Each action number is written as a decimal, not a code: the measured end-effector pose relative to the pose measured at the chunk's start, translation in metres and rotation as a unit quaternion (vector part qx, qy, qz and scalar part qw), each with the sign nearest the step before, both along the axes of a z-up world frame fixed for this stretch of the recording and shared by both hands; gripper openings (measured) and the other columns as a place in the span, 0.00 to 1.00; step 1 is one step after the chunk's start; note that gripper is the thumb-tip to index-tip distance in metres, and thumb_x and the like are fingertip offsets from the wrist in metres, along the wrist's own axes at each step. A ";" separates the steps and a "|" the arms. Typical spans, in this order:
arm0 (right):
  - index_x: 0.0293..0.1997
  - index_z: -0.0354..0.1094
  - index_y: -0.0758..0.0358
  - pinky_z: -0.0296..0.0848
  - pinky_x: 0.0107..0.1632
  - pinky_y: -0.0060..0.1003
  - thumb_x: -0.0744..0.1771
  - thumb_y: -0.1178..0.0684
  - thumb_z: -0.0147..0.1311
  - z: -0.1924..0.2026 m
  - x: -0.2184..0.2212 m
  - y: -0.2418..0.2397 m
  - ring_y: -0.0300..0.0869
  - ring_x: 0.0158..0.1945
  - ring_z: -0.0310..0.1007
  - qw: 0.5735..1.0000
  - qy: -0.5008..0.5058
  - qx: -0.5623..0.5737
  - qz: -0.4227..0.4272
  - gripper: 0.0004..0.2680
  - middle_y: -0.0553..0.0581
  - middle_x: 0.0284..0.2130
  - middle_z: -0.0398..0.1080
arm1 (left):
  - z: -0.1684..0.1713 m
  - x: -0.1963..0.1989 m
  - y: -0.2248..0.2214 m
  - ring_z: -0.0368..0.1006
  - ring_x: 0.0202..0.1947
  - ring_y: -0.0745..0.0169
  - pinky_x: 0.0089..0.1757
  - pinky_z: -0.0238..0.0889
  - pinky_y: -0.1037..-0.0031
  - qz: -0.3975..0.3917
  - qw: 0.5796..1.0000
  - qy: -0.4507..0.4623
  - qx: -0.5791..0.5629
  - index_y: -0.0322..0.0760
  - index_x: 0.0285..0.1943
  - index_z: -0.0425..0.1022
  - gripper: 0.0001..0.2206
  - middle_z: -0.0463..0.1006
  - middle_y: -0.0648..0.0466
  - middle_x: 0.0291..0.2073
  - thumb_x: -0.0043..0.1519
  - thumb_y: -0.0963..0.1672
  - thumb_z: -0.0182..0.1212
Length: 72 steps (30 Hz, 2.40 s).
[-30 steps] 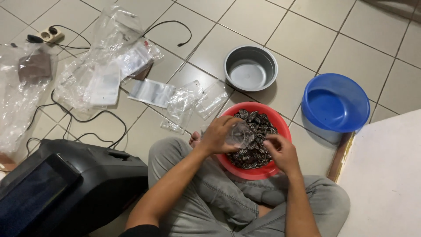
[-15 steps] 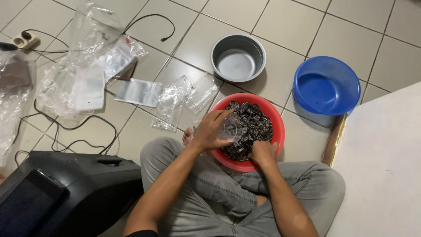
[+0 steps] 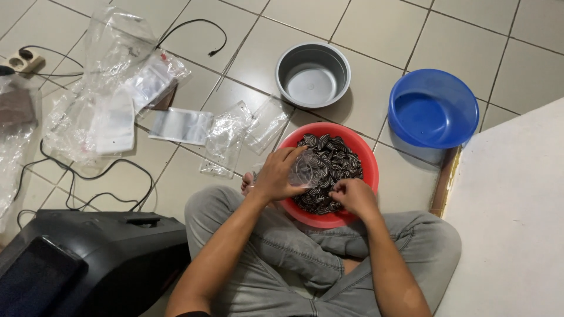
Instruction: A person sitting on the floor is manually picking small black rubber rings from a red bowl and placing them into a small plastic bag.
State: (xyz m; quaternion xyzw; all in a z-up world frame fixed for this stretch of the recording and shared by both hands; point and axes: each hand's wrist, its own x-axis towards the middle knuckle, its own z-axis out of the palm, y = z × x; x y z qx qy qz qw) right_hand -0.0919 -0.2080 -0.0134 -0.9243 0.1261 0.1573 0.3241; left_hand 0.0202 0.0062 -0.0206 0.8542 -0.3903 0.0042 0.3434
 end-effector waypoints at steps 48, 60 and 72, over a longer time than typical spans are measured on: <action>0.37 0.74 0.65 0.71 0.45 0.55 0.58 0.51 0.58 -0.066 0.009 0.014 0.58 0.45 0.74 0.968 0.163 -0.185 0.046 0.11 0.64 0.34 0.75 | 0.003 0.000 -0.006 0.68 0.41 0.54 0.41 0.61 0.66 -0.022 0.999 -0.021 -0.042 0.40 0.61 0.65 0.39 0.73 0.50 0.40 0.38 0.57 0.64; 0.32 0.76 0.61 0.70 0.46 0.52 0.59 0.50 0.58 -0.029 0.009 0.016 0.60 0.44 0.74 0.975 0.151 -0.158 0.028 0.08 0.65 0.33 0.75 | 0.005 0.000 -0.004 0.68 0.42 0.55 0.40 0.61 0.67 -0.001 0.999 -0.025 -0.025 0.43 0.62 0.64 0.39 0.73 0.52 0.40 0.39 0.57 0.65; 0.31 0.73 0.64 0.63 0.30 0.28 0.60 0.60 0.59 -0.031 0.006 0.001 0.36 0.25 0.63 0.878 -0.343 0.296 -0.150 0.02 0.55 0.19 0.65 | 0.006 -0.001 -0.004 0.68 0.43 0.55 0.42 0.59 0.67 -0.013 0.993 -0.086 0.085 0.44 0.62 0.63 0.43 0.73 0.53 0.41 0.34 0.56 0.66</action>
